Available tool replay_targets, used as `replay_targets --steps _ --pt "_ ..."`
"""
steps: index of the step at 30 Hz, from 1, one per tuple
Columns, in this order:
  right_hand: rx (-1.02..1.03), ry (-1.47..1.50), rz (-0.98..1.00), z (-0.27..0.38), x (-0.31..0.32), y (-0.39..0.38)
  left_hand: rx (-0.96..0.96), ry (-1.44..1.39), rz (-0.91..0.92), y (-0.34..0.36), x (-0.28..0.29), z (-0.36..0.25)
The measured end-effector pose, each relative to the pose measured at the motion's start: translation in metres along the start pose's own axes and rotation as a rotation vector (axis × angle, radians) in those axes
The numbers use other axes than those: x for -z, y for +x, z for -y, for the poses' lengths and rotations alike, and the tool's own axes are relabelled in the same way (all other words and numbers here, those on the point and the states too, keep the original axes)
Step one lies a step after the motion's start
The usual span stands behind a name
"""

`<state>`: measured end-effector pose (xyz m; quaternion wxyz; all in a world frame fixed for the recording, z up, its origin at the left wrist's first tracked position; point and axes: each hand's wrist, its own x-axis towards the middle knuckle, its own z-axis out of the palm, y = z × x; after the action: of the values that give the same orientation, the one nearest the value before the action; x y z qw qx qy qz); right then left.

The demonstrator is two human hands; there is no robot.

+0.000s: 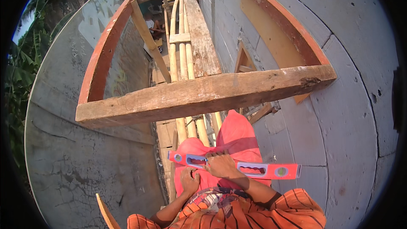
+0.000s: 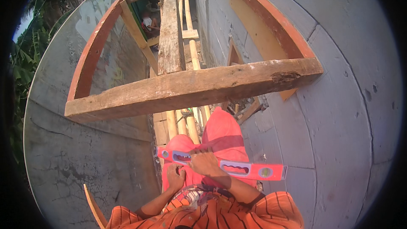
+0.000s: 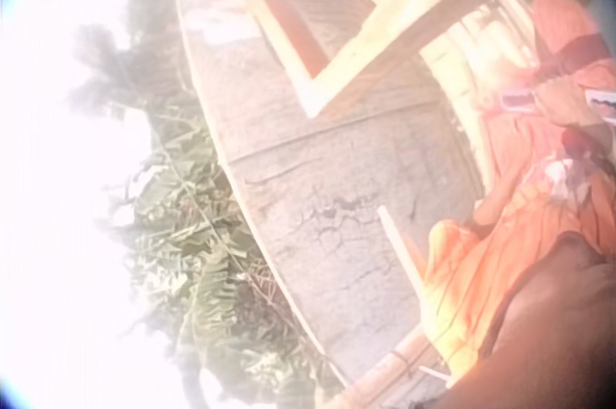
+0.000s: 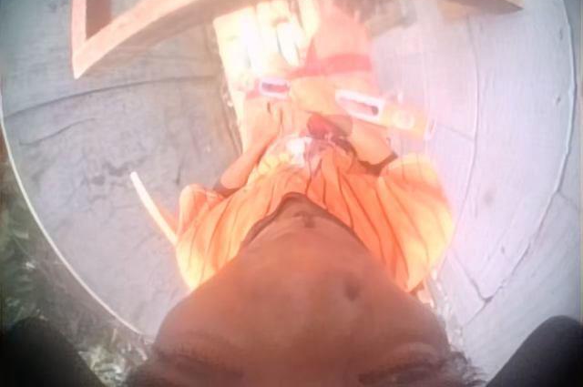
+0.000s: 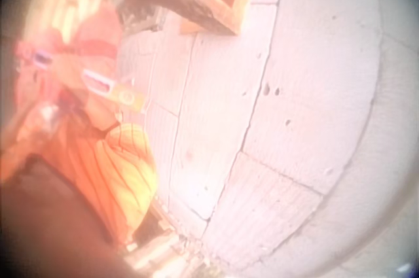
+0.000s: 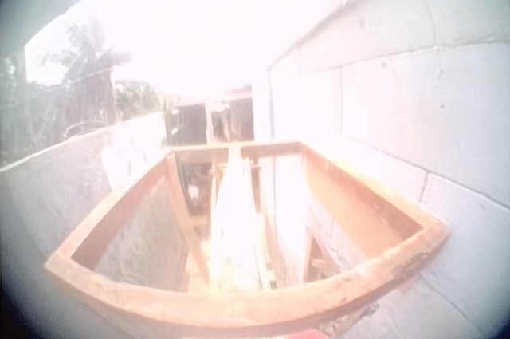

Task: The person constructs a wooden frame by checking the level of a beam using a spirit level, hammering nails into the joints, and aligning wooden slats.

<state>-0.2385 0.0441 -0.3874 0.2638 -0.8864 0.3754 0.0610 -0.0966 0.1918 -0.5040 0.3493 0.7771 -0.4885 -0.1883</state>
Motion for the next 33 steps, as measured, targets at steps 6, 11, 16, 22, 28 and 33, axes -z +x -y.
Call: replay_targets --steps 6,11,16,22,28,33 --pt "0.013 0.004 -0.026 0.0004 -0.0002 -0.0017 -0.012 -0.011 0.000 -0.0003 -0.0009 0.0028" --pt "0.001 0.016 -0.008 0.0022 0.0042 -0.0023 -0.007 -0.008 0.003 0.0001 -0.0020 0.0043" --pt "0.008 0.016 -0.001 0.0021 0.0063 -0.0021 0.011 0.004 0.009 0.0002 -0.0023 0.0035" --pt "0.032 -0.004 -0.020 0.0008 0.0029 -0.0018 0.009 0.014 0.010 0.0011 -0.0003 -0.0002" --pt "0.023 -0.031 0.048 -0.0001 0.0008 0.0007 0.022 0.002 0.016 0.0018 0.0030 -0.0033" --pt "0.058 -0.055 -0.015 -0.0004 0.0016 -0.0007 0.024 0.006 0.005 0.0007 0.0012 -0.0004"
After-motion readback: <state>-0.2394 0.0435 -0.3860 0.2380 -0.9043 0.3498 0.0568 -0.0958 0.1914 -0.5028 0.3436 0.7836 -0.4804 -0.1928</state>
